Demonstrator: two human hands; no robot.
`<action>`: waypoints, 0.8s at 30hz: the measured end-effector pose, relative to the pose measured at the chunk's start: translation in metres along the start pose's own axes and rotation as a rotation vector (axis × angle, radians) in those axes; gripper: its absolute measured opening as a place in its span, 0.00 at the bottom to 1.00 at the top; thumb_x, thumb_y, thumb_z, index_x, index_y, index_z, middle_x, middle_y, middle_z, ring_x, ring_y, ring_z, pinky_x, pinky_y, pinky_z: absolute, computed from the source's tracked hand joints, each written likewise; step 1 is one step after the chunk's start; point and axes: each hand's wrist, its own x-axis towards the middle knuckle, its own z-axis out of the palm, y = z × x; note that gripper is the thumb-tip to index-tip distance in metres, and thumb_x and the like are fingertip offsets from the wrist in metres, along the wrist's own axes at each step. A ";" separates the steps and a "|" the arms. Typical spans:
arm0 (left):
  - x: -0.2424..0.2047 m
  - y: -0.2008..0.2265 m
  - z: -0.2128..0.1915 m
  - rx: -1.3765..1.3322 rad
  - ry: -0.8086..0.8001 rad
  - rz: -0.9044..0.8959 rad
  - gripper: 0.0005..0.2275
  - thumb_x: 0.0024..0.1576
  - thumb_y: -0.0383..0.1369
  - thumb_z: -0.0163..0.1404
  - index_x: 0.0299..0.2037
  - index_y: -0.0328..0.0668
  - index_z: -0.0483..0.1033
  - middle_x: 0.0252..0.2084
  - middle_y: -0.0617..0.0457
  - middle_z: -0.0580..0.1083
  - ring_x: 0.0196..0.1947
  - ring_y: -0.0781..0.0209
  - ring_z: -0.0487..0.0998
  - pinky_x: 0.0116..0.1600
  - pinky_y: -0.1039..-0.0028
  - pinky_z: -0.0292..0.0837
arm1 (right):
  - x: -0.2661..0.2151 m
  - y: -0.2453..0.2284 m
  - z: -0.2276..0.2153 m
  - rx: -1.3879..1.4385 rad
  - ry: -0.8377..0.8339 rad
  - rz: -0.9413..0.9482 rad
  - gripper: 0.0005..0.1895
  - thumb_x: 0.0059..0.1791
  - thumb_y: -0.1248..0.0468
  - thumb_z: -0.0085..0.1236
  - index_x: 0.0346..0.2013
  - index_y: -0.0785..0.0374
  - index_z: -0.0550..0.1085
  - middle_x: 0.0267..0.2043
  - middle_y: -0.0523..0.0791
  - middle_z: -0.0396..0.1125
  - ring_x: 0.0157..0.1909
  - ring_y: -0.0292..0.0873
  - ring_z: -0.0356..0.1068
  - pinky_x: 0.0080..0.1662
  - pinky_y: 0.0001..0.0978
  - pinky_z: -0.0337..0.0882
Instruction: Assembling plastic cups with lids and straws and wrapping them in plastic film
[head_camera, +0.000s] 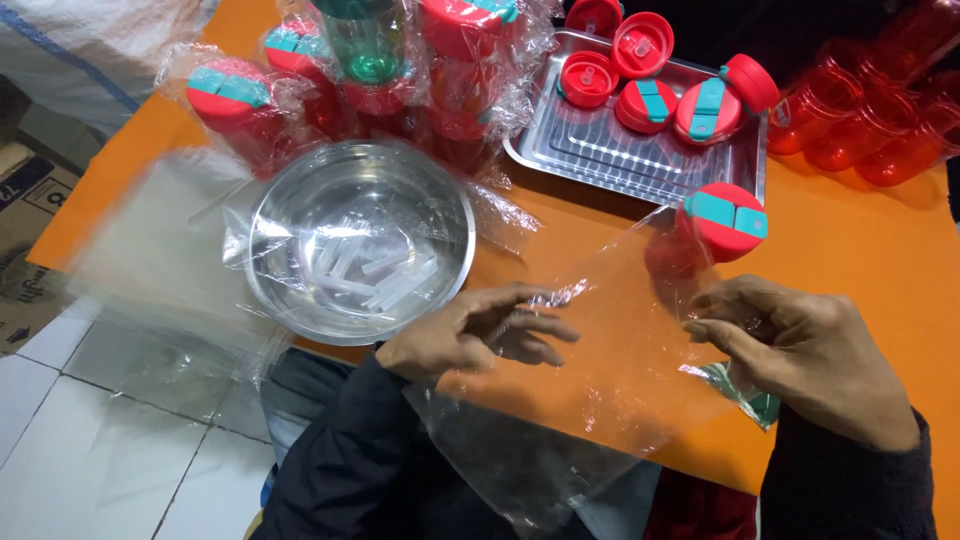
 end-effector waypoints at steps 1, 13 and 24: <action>0.000 0.004 0.011 0.002 0.000 0.001 0.35 0.53 0.22 0.50 0.74 0.46 0.54 0.70 0.33 0.64 0.66 0.42 0.71 0.74 0.54 0.66 | 0.003 -0.001 -0.001 0.000 0.001 -0.002 0.09 0.44 0.66 0.68 0.38 0.63 0.84 0.29 0.42 0.81 0.22 0.33 0.69 0.30 0.24 0.72; 0.000 -0.002 0.062 0.945 0.750 -0.037 0.25 0.56 0.39 0.55 0.60 0.33 0.68 0.58 0.40 0.73 0.58 0.47 0.76 0.50 0.58 0.88 | 0.030 -0.001 0.014 0.087 -0.060 -0.110 0.05 0.46 0.63 0.66 0.32 0.62 0.84 0.24 0.44 0.79 0.23 0.31 0.71 0.29 0.22 0.68; 0.057 -0.072 0.006 1.771 0.629 0.182 0.13 0.63 0.29 0.48 0.58 0.44 0.69 0.53 0.46 0.73 0.37 0.44 0.82 0.40 0.57 0.77 | 0.074 0.033 0.095 0.154 -0.238 -0.395 0.07 0.50 0.58 0.63 0.35 0.56 0.83 0.24 0.47 0.77 0.25 0.43 0.76 0.27 0.33 0.73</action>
